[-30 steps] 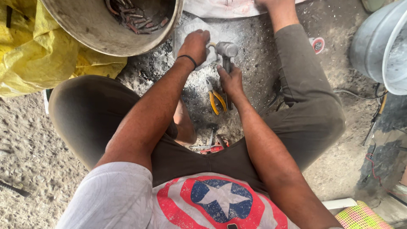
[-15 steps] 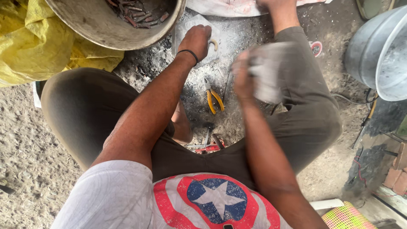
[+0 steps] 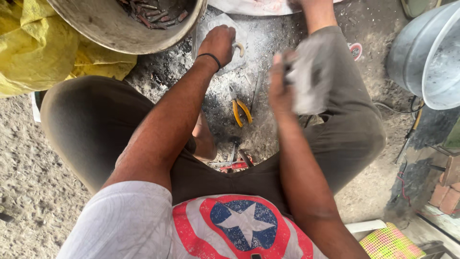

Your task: The person sits on the ground and repeatedly hammers small metal pieces on a metal plate to flatten or shape them. They occasionally use pliers to adjust the pieces and place finished items into a nearby bucket.

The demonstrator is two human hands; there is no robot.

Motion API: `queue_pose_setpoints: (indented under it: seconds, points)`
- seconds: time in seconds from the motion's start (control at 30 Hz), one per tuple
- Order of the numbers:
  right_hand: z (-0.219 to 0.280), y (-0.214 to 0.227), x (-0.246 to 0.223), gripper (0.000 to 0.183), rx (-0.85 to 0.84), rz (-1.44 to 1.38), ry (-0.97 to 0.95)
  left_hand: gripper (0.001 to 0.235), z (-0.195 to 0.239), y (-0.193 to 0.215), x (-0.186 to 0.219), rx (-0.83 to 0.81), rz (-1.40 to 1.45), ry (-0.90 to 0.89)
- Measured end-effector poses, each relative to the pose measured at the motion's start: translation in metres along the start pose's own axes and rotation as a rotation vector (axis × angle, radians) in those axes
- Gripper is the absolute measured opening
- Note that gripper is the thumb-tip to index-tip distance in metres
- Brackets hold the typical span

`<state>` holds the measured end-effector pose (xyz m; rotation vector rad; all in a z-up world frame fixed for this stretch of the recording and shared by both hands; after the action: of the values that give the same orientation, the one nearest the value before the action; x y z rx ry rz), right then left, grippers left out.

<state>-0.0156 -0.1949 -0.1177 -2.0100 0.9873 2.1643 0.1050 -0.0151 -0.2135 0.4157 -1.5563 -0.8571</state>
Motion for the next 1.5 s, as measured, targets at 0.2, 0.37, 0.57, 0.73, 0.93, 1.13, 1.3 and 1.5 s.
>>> queue_pose_setpoints:
  seconds: [0.2, 0.37, 0.57, 0.73, 0.93, 1.13, 1.3, 1.5]
  points:
    - [0.038, -0.058, 0.087, 0.023, -0.159, 0.337, -0.359, 0.013, -0.004, 0.009, 0.009, -0.002, -0.053, -0.014]
    - [0.001, -0.019, 0.019, 0.032, 0.035, -0.082, -0.138, 0.01, 0.001, 0.009, 0.013, -0.028, -0.04, -0.036]
    - [-0.005, -0.014, -0.001, 0.026, -0.119, -0.246, 0.024, 0.013, 0.001, 0.011, 0.013, -0.023, -0.015, -0.071]
    - [0.03, -0.05, 0.091, 0.024, -0.085, 0.294, -0.449, 0.013, 0.0, 0.007, 0.015, 0.017, -0.042, -0.13]
    - [-0.013, 0.0, 0.02, 0.03, 0.135, 0.033, -0.285, 0.012, 0.002, 0.01, 0.017, -0.013, 0.01, -0.087]
    - [-0.011, -0.003, 0.012, 0.024, 0.058, -0.07, -0.134, 0.012, 0.003, 0.01, 0.013, -0.004, 0.008, -0.096]
    - [0.032, -0.044, 0.087, 0.023, -0.094, 0.377, -0.537, 0.015, -0.001, 0.001, 0.015, -0.044, -0.126, -0.099]
    - [-0.015, 0.004, 0.023, 0.025, 0.115, 0.002, -0.247, 0.008, 0.001, 0.008, 0.023, -0.104, -0.033, -0.04]
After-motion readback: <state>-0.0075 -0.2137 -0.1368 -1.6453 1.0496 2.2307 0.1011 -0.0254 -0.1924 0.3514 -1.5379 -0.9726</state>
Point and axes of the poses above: each hand's wrist, its own z-axis away from the middle knuckle, its own y-axis out of the back of the hand, x = y × z, the point moved 8 cm from there along -z, towards the middle knuckle, and after that the axes turned 11 degrees about x, right-handed, at the moved point
